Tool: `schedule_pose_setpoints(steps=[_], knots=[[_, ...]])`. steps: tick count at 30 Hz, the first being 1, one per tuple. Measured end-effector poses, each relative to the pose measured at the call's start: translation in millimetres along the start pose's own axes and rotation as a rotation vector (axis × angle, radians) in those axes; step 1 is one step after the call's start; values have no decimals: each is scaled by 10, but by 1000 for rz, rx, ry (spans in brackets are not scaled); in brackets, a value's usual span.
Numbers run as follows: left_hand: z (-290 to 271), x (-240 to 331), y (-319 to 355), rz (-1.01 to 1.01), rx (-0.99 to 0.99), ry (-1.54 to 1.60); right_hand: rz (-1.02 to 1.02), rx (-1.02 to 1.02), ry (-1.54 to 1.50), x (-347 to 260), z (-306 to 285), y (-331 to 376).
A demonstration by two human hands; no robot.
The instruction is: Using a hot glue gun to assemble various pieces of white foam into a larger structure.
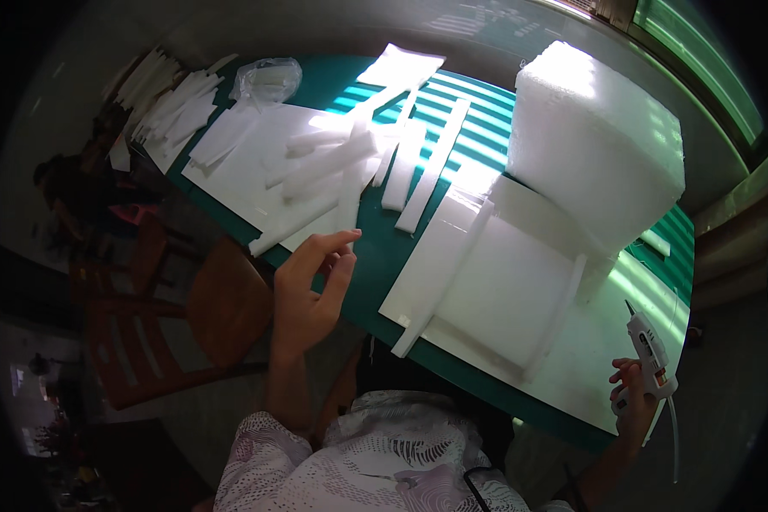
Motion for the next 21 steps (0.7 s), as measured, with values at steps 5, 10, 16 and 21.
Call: schedule_pose_setpoints(steps=[5,10,16,21], knots=[[-52,-710,-148,102,-171,-463,7,-6,5,-48,22,-16],[134,-896,-145,20,-250,-485,30,23,22,-61,5,0],[-152,-1262,-588,41,-82,-554,27,55,9,-50,-10,44],[-233,-1389,-905,188,-1,-902,20,55,10,-54,-17,44]])
Point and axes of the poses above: each hand's wrist, its own y-axis away from the middle knuckle, its own z-axis out of the palm, x = y × z, the point moved 6 cm from there along -y, towards the middle knuckle, and after that the axes turned 3 degrees about z, right-handed, at the moved point
